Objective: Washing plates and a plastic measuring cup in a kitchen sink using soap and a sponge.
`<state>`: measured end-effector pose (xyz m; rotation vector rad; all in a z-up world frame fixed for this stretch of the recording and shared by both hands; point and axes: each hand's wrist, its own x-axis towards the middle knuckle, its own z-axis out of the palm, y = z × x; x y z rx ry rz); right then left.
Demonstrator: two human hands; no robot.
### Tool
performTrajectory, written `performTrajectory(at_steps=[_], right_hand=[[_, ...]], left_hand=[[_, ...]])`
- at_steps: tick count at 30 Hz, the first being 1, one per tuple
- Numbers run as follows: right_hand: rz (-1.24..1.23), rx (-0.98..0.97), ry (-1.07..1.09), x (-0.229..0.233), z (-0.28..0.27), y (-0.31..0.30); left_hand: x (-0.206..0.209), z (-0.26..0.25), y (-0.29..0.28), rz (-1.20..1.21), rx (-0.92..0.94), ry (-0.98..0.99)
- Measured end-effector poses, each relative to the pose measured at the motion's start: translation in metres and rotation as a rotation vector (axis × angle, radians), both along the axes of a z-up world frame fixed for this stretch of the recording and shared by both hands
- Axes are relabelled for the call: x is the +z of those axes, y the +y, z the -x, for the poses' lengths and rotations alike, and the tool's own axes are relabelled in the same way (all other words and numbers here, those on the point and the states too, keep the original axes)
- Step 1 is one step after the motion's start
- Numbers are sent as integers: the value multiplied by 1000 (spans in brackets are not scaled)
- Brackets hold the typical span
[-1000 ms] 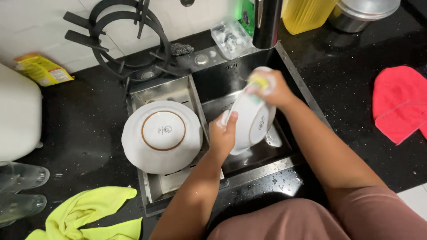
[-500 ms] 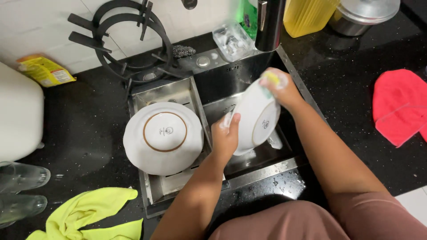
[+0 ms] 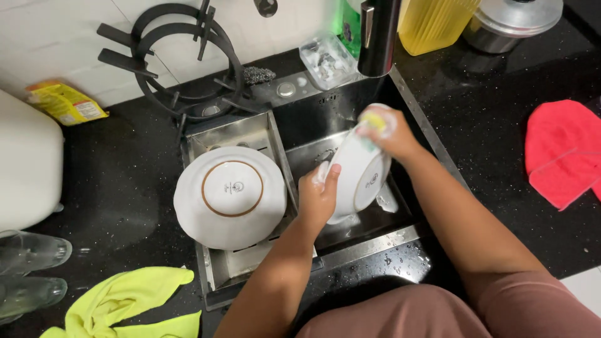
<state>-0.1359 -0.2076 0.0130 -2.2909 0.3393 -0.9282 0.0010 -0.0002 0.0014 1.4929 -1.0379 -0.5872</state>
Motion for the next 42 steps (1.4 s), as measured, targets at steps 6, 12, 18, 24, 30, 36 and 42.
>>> performTrajectory(at_steps=[6, 12, 18, 24, 30, 36, 42], right_hand=[[-598, -213, 53, 24, 6, -5], [241, 10, 239, 54, -19, 26], [-547, -113, -63, -8, -4, -28], [-474, -295, 159, 58, -8, -3], [11, -106, 360, 47, -28, 12], [-753, -307, -44, -5, -18, -8], [-610, -604, -89, 7, 1, 64]], left_hand=[[-3, -1, -7, 33, -54, 134], [-4, -1, -7, -42, -30, 15], [-2, -2, -3, 100, 58, 87], [-7, -4, -10, -2, -9, 228], [-1, -6, -7, -90, 1, 200], [-8, -16, -11, 49, 64, 560], [-1, -18, -14, 222, 130, 972]])
